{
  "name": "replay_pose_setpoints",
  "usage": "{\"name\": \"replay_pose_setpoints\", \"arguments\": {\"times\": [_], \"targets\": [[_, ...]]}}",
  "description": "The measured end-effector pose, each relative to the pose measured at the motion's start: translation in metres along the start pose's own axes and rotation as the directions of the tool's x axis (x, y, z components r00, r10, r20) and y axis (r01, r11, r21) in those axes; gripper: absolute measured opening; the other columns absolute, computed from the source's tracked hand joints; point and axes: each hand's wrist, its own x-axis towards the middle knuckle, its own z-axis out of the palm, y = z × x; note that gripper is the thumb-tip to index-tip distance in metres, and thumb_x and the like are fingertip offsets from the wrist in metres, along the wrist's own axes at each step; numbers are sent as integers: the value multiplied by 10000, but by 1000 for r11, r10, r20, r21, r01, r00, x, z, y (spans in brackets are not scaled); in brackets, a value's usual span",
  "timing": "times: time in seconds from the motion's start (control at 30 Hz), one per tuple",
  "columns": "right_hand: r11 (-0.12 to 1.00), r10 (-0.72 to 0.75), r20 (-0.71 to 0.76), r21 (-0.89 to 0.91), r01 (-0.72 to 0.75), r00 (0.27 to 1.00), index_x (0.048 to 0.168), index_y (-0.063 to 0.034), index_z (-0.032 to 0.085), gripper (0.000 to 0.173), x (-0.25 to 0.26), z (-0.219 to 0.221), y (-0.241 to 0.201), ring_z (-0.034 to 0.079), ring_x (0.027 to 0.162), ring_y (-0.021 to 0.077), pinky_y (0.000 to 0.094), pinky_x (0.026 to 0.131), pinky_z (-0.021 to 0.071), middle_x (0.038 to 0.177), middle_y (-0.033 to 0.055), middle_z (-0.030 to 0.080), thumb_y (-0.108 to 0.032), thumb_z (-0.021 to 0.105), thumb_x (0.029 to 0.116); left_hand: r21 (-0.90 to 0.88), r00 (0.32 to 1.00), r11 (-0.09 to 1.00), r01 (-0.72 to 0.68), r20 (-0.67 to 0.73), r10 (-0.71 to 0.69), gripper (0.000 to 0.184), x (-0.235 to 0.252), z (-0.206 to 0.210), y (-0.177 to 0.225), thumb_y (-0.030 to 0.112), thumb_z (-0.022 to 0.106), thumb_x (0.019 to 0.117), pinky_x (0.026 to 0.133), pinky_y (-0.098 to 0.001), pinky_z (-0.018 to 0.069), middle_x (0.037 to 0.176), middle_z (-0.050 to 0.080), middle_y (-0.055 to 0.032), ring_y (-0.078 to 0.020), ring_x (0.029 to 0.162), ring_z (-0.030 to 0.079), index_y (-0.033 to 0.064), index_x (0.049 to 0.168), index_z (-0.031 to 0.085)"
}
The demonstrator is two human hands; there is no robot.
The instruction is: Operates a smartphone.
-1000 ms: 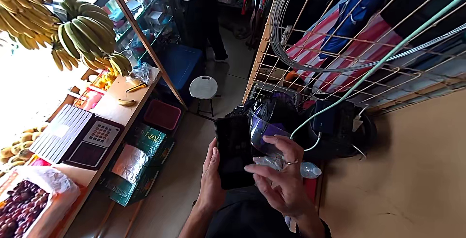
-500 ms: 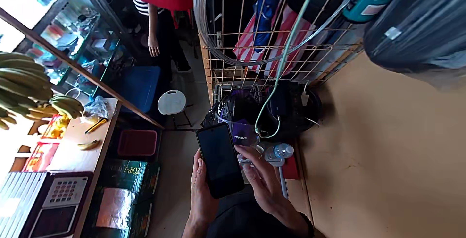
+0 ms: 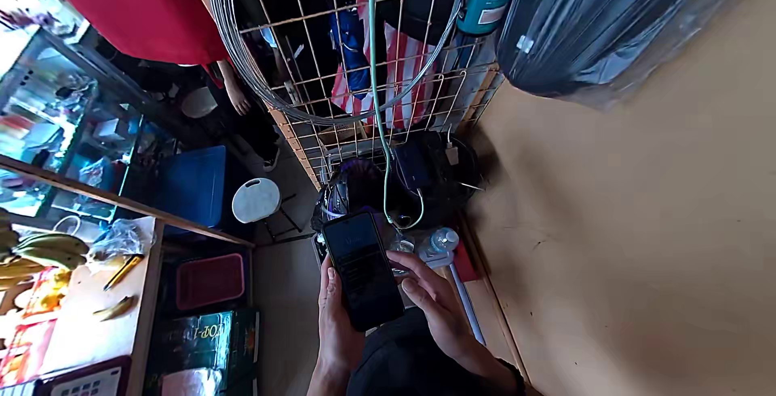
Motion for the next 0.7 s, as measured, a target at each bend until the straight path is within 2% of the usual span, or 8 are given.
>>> {"name": "replay_pose_setpoints", "arguments": {"times": [0.2, 0.4, 0.5, 0.7], "targets": [[999, -31, 5, -16, 31, 1000, 1443, 66, 500, 601, -6, -9, -1, 586, 1285, 232, 363, 1046, 538, 1460, 185, 535, -407, 489, 1073, -9, 999, 1000, 19, 40, -18, 566, 0, 6, -3, 390, 367, 1089, 951, -464, 589, 1343, 617, -129, -257, 1176, 663, 161, 1582, 208], [995, -101, -4, -16, 101, 995, 1422, 28, 541, 522, -11, -13, -5, 597, 1266, 230, 358, 1026, 546, 1447, 170, 551, -356, 498, 1071, -2, 994, 1000, -23, 107, 23, 560, -5, 9, -2, 396, 377, 1094, 976, -471, 575, 1356, 603, -124, -254, 1197, 649, 136, 1568, 227], [990, -142, 1, -18, 142, 990, 1420, -5, 557, 495, -11, -13, -7, 602, 1260, 211, 347, 1020, 550, 1449, 147, 557, -352, 505, 1071, -6, 993, 999, -41, 113, 42, 559, -7, 12, 0, 421, 411, 1085, 973, -461, 578, 1334, 625, -108, -241, 1185, 659, 137, 1548, 275], [993, -117, 33, 6, 117, 993, 1434, 16, 538, 525, -9, -14, -6, 580, 1297, 241, 368, 1044, 541, 1478, 172, 528, -359, 518, 1067, 11, 992, 998, -57, 110, 55, 604, -5, 9, 3, 412, 426, 1079, 980, -469, 574, 1365, 599, -113, -245, 1201, 648, 125, 1567, 213]]}}
